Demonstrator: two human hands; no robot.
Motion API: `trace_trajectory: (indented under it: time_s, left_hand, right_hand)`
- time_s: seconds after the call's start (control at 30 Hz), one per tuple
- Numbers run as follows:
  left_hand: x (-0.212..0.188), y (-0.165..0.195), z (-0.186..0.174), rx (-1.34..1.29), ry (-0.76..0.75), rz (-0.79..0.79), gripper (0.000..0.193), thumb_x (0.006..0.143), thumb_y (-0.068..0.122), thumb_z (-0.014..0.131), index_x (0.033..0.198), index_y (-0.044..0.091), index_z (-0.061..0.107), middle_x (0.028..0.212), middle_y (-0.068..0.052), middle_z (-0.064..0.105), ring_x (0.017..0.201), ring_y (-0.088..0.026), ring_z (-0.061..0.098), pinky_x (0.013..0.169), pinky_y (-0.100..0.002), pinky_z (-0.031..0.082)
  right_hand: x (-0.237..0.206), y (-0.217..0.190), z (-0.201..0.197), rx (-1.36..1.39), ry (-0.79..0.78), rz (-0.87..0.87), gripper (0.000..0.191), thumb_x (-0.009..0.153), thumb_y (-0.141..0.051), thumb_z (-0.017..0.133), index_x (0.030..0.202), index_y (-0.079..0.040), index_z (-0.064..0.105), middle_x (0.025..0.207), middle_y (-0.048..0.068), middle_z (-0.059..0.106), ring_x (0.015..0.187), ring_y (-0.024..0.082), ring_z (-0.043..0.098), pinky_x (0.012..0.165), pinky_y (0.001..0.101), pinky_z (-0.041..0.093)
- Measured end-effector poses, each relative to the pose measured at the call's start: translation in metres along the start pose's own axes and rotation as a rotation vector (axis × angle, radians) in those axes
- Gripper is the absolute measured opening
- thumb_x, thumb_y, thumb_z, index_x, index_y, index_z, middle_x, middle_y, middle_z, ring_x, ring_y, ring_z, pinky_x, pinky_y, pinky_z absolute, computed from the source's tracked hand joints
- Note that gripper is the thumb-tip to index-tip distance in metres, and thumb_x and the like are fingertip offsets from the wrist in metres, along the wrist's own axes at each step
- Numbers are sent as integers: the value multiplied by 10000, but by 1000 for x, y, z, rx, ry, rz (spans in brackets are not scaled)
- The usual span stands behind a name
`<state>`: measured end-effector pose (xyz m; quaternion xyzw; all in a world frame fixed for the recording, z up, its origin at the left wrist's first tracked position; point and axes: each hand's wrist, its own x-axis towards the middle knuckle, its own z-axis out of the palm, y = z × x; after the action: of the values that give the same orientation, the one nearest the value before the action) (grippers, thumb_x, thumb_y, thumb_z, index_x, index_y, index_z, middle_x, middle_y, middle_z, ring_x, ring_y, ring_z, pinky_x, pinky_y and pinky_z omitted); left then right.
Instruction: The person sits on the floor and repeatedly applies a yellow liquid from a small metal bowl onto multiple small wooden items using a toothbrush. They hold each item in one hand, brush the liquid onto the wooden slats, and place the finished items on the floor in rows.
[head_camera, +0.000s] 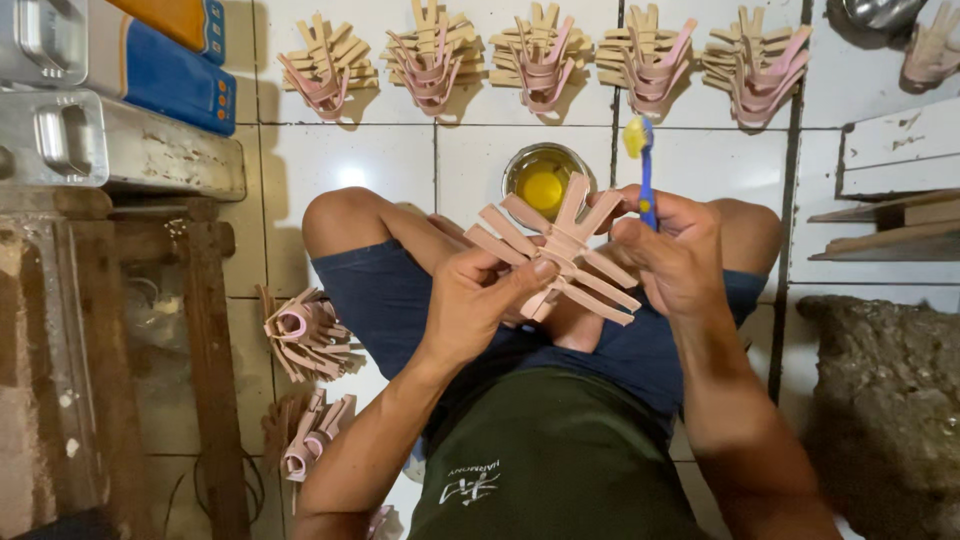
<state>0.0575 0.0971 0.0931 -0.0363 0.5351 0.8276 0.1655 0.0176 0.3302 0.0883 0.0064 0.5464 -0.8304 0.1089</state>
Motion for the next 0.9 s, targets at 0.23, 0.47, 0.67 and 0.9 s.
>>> trace_trajectory:
  time_s: [0.23, 0.47, 0.67, 0.9]
  left_hand:
    - [1, 6, -6, 160, -141, -104, 229, 981, 120, 729, 1140, -40, 762, 859, -8, 704, 702, -32, 551, 596, -193, 436]
    - [5, -2, -2, 120, -147, -43, 203, 982, 102, 707, 1126, -37, 740, 869, 19, 722, 734, -12, 607, 627, -185, 489]
    - [3, 4, 0, 140, -106, -137, 217, 1011, 144, 683, 1117, -32, 752, 694, 13, 627, 551, -22, 488, 476, -181, 369]
    - [4, 6, 0, 44, -209, -124, 256, 934, 71, 758, 1169, -23, 719, 945, -9, 720, 767, -21, 593, 633, -179, 470]
  right_hand:
    - [1, -5, -4, -212, -49, 85, 271, 879, -29, 769, 1115, 87, 705, 938, 92, 741, 768, 107, 681, 661, 217, 526]
    - [-3, 2, 0, -348, -133, 124, 68, 921, 19, 746, 981, 51, 754, 909, 84, 755, 812, 87, 691, 753, 218, 557]
    - [-10, 15, 5, -259, -72, 53, 75, 939, 19, 743, 1002, 60, 736, 930, 100, 744, 823, 109, 695, 765, 228, 566]
    - [-7, 17, 2, -180, -31, 65, 81, 955, 7, 727, 1016, 58, 739, 918, 105, 750, 790, 115, 707, 722, 230, 574]
